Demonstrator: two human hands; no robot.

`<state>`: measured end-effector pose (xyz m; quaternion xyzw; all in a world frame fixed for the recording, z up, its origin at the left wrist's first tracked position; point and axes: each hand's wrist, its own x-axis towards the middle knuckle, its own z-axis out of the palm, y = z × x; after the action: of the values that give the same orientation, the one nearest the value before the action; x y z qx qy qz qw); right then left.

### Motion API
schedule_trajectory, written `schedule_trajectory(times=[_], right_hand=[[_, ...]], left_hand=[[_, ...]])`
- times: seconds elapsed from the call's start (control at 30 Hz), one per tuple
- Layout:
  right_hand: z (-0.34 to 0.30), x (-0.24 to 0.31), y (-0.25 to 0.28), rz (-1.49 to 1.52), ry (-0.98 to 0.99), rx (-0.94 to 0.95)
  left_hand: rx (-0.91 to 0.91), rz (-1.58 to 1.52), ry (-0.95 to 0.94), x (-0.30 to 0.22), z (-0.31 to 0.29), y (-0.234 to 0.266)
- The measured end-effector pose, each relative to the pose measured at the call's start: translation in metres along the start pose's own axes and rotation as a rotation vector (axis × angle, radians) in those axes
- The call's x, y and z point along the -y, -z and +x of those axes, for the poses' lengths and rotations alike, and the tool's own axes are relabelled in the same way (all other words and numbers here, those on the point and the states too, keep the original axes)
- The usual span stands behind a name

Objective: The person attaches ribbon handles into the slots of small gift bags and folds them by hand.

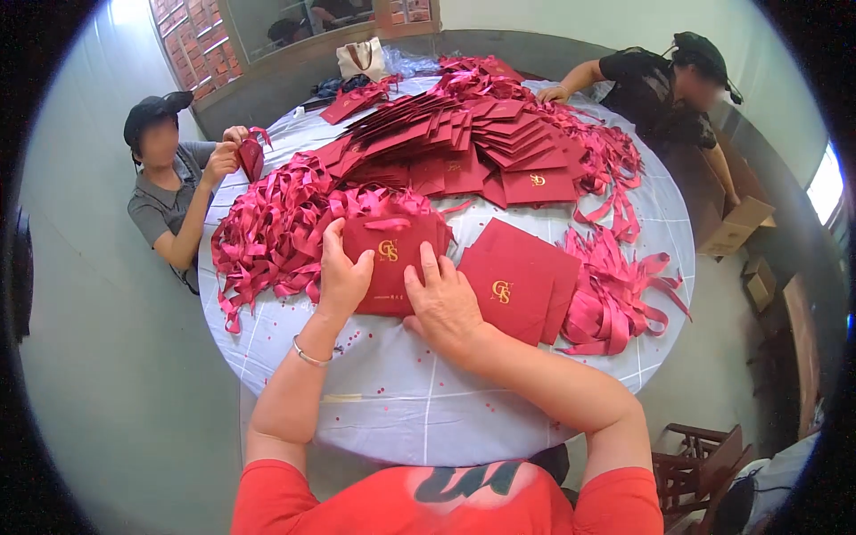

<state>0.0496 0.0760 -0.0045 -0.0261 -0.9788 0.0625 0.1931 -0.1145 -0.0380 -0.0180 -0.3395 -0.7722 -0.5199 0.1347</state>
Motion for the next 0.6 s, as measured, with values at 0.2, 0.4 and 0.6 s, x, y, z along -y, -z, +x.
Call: schedule_trajectory(times=[0.2,0.4,0.6], right_hand=[[0.014,0.000,-0.006,-0.069,0.021,-0.056],[0.018,-0.022,0.016,0.307,-0.073,-0.165],[0.056,-0.053,0.001,0.500,-0.119,-0.291]], left_hand=[[0.010,0.114,-0.076,0.009,-0.001,-0.001],[-0.011,0.192,-0.034,-0.005,-0.008,-0.006],[0.009,0.189,-0.025,0.000,-0.013,-0.011]])
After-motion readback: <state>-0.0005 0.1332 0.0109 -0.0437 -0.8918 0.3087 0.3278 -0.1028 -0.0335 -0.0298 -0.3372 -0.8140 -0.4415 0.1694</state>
